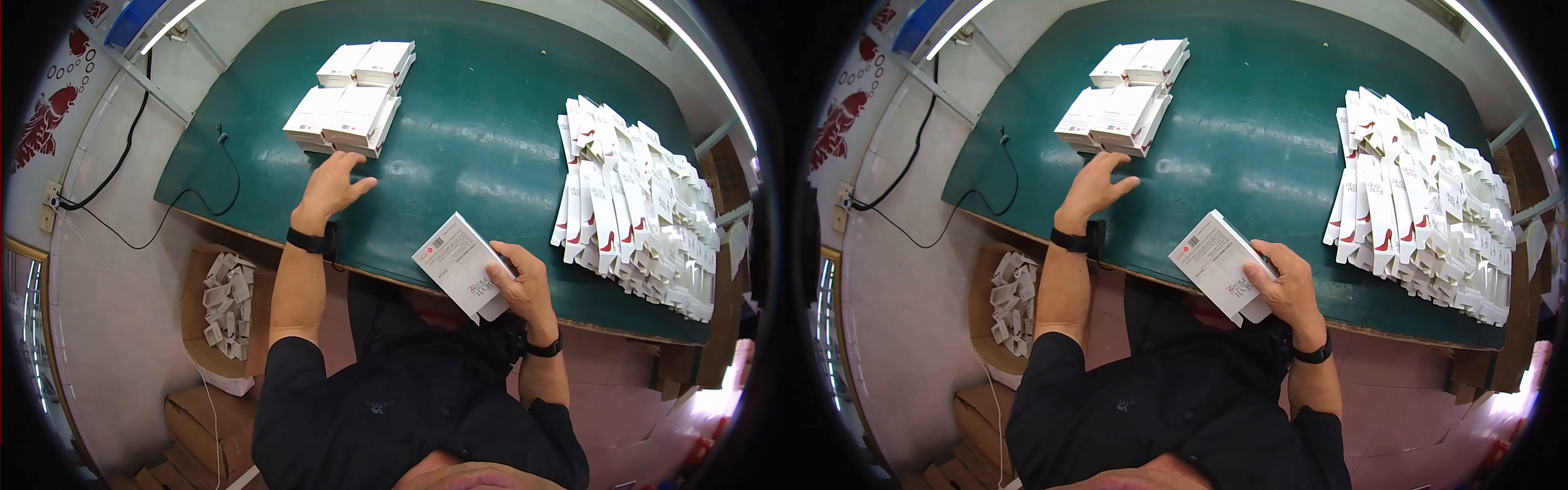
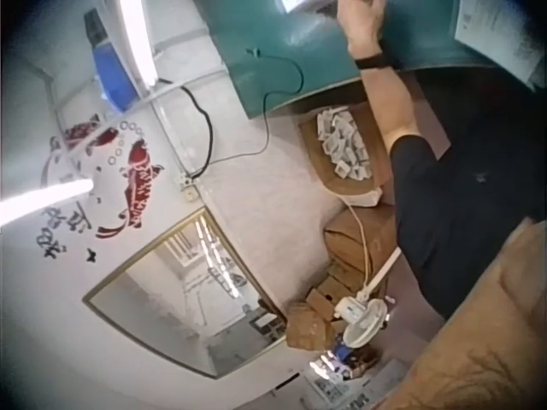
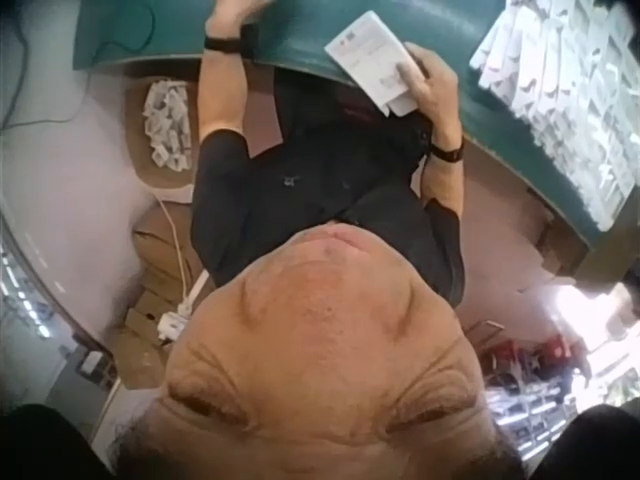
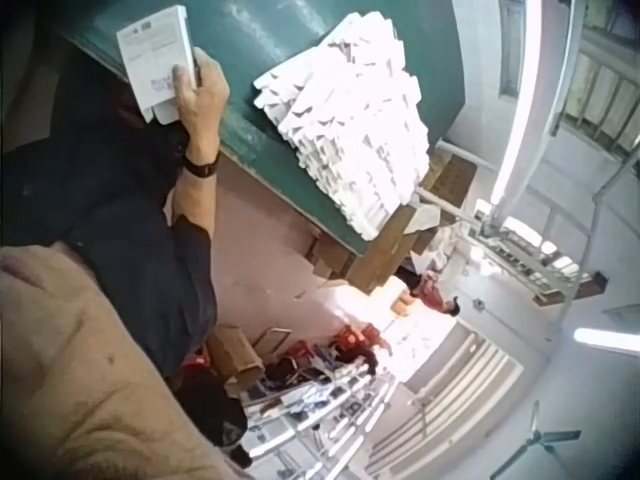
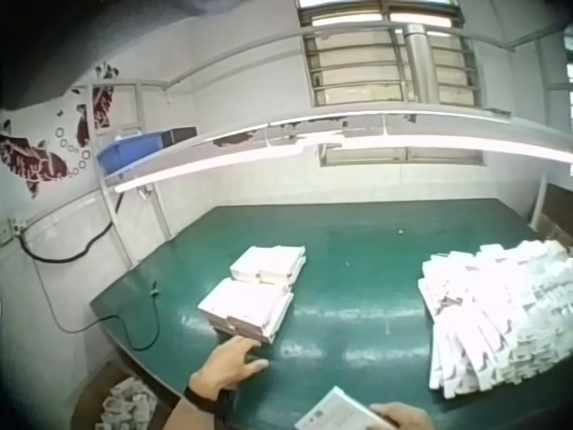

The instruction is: The person picks up a flat box from a stack, folds the flaps to shape it, and places the assembled box onto a separate pile, repeating the process several times.

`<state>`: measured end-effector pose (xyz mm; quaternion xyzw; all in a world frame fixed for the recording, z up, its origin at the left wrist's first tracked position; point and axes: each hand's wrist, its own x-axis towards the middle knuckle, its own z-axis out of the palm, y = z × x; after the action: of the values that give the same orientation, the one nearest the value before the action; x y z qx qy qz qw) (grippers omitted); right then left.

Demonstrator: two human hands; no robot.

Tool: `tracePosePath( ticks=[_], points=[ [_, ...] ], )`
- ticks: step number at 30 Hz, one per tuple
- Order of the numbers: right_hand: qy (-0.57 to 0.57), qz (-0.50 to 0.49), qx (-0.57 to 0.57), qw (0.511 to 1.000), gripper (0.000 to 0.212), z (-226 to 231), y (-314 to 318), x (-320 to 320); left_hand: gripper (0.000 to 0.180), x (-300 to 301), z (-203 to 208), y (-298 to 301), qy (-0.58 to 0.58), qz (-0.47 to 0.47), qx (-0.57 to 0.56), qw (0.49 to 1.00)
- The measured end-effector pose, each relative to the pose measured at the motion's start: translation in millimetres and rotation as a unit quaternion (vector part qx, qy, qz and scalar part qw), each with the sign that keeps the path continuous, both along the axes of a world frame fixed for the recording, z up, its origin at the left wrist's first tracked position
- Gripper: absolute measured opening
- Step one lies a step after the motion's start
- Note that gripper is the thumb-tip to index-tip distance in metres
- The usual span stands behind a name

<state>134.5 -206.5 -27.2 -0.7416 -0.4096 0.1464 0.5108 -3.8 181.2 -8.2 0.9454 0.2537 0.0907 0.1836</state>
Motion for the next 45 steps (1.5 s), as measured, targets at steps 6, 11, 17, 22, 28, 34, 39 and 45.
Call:
tracePosePath(
  ticks=[6,11,17,22,28,34,39,45],
  points=[
    [-0.003,0.001,-0.003,1.0,0.039,4.7,0.4,-1.9,0.063,19.8,-8.2,-6.9,0.029,-0.036,0.026,0.999],
    [0.001,-0.011,-0.003,1.0,0.037,2.0,-4.4,-0.7,0.067,11.6,-10.7,-18.8,0.016,-0.047,0.036,0.998],
    [0.003,-0.005,-0.009,1.0,0.035,3.1,-1.0,3.4,0.075,1.8,45.6,-86.1,-0.075,-0.333,-0.131,0.931],
    [0.013,0.007,0.006,1.0,0.035,-0.2,3.1,3.4,0.081,0.8,53.9,-114.7,-0.046,-0.423,-0.064,0.903],
    [0.043,0.008,0.024,0.999,0.034,0.9,5.9,2.3,0.087,2.4,60.6,-118.4,-0.038,-0.433,-0.005,0.901],
    [0.064,0.02,0.033,0.997,0.035,-4.8,9.9,5.9,0.085,4.5,67.2,-119.0,-0.039,-0.461,0.015,0.887],
    [0.118,0.017,0.033,0.992,0.04,-6.6,9.1,7.8,0.085,4.3,65.5,-112.3,-0.022,-0.465,0.009,0.885],
    [0.033,-0.098,0.055,0.993,0.046,-18.7,-0.9,19.1,0.083,8.1,68.4,-61.5,-0.057,-0.407,-0.036,0.911]
  ],
)
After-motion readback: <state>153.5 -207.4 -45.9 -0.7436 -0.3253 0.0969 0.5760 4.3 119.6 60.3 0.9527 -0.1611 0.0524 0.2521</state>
